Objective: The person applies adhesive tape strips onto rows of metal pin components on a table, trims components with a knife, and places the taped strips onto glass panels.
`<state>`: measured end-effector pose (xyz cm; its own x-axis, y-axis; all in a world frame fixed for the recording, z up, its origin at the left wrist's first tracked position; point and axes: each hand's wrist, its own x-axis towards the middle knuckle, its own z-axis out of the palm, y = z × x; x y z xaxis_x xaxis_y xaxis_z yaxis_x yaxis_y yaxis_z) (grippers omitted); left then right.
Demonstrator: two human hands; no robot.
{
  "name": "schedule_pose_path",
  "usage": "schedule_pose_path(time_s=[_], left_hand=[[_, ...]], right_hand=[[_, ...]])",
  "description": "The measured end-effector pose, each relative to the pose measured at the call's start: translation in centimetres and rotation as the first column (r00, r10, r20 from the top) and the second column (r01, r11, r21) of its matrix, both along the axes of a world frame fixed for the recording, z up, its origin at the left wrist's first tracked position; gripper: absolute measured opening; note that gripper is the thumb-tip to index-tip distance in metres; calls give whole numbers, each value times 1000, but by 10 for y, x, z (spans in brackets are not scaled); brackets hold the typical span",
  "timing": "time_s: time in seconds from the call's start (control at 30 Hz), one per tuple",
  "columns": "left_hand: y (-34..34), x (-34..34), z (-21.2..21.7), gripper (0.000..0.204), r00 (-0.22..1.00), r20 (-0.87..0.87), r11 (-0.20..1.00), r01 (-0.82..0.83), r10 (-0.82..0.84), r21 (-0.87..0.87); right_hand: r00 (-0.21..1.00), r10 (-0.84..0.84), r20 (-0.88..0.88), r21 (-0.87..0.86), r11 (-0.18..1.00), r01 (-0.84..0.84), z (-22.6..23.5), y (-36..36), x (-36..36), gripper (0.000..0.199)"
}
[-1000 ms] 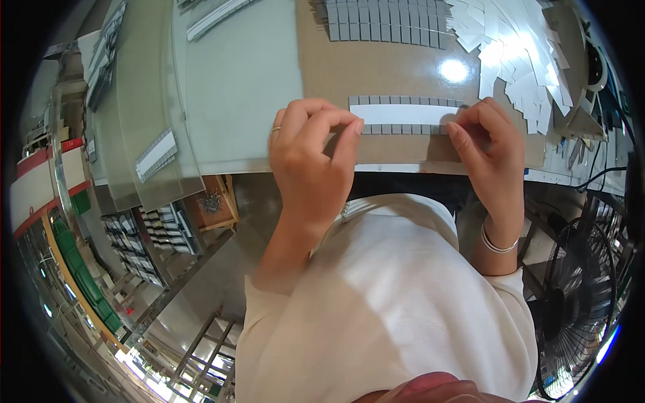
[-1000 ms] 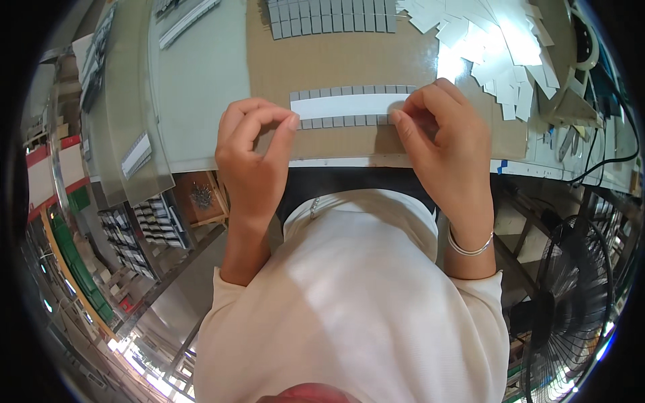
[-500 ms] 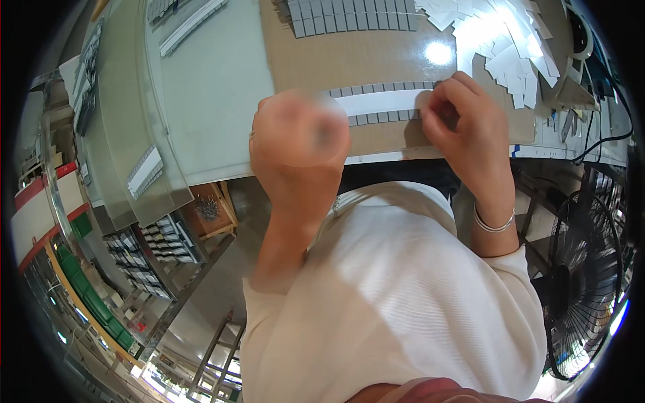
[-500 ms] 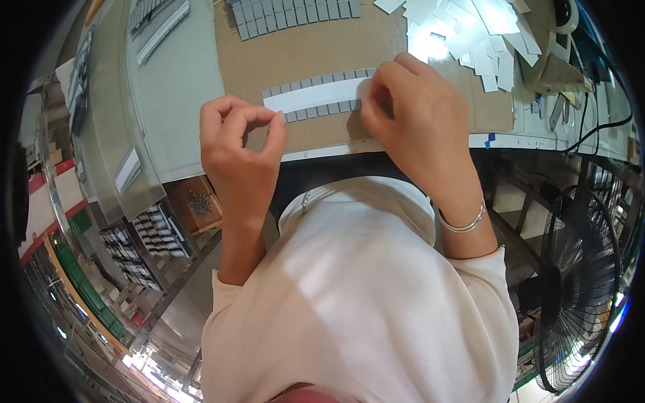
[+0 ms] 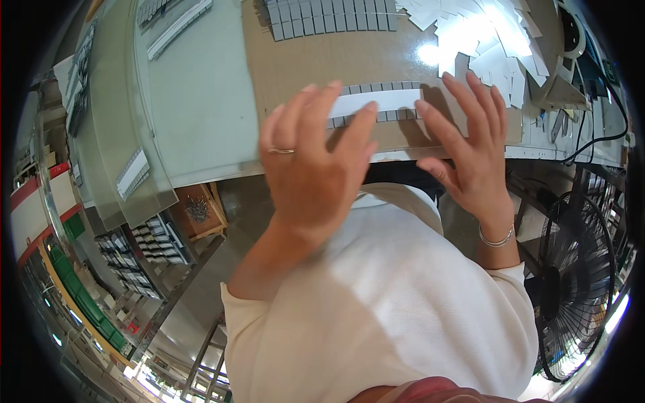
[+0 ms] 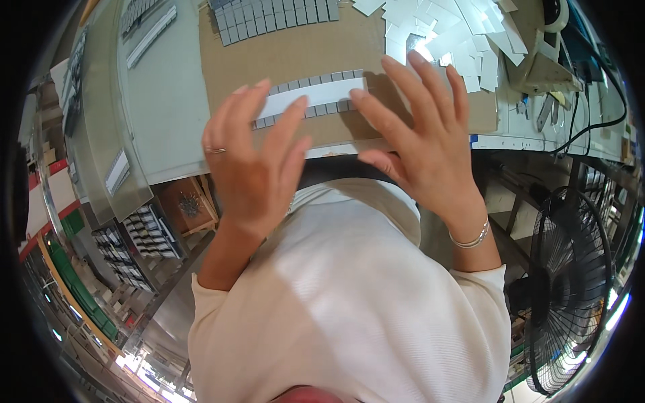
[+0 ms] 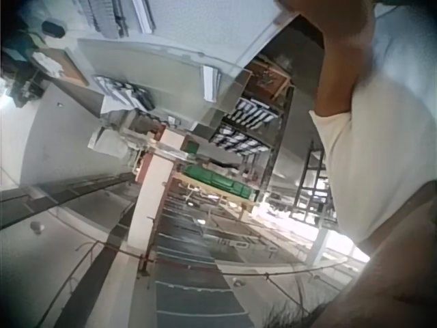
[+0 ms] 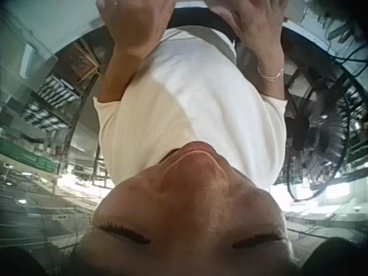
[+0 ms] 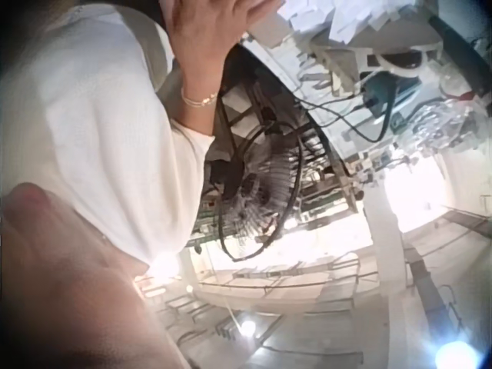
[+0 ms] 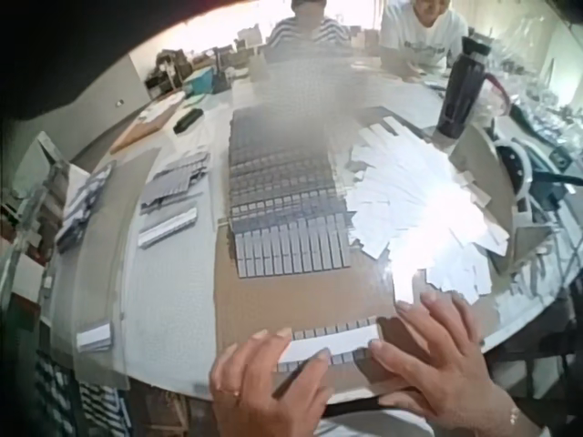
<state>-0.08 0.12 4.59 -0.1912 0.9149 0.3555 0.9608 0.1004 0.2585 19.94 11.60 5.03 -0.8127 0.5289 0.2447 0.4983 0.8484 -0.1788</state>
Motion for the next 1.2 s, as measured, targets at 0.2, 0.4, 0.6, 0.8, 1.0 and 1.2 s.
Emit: schedule_pose_path(time_s=[0.2,0.4,0.6,0.8,1.0,1.2], left_hand=[[-8,-3,-9,42,998,-40,995,54,-58,-86],[-33,-32,-14,31,990,-141,1000,-16,16,3],[-36,-33,-15,28,977,-213,1000,-17,12,-23],[-35,-40,-11,28,997,-70,996,48,-42,79],[-38,-32,-13,30,985,140,974,-127,102,189],[-32,-26,-7,31,992,84,973,-105,89,206]], right_hand=[[987,48,151,-4,999,-48,-1,3,-3,69],[995,82,53,-23,996,-81,5,12,4,63],[963,117,-243,-267,946,-182,13,31,7,49],[734,-397,-551,362,678,639,36,89,97,24],[599,-628,-497,-680,710,181,37,138,141,20],[438,-475,-763,-425,880,213,29,129,137,7]])
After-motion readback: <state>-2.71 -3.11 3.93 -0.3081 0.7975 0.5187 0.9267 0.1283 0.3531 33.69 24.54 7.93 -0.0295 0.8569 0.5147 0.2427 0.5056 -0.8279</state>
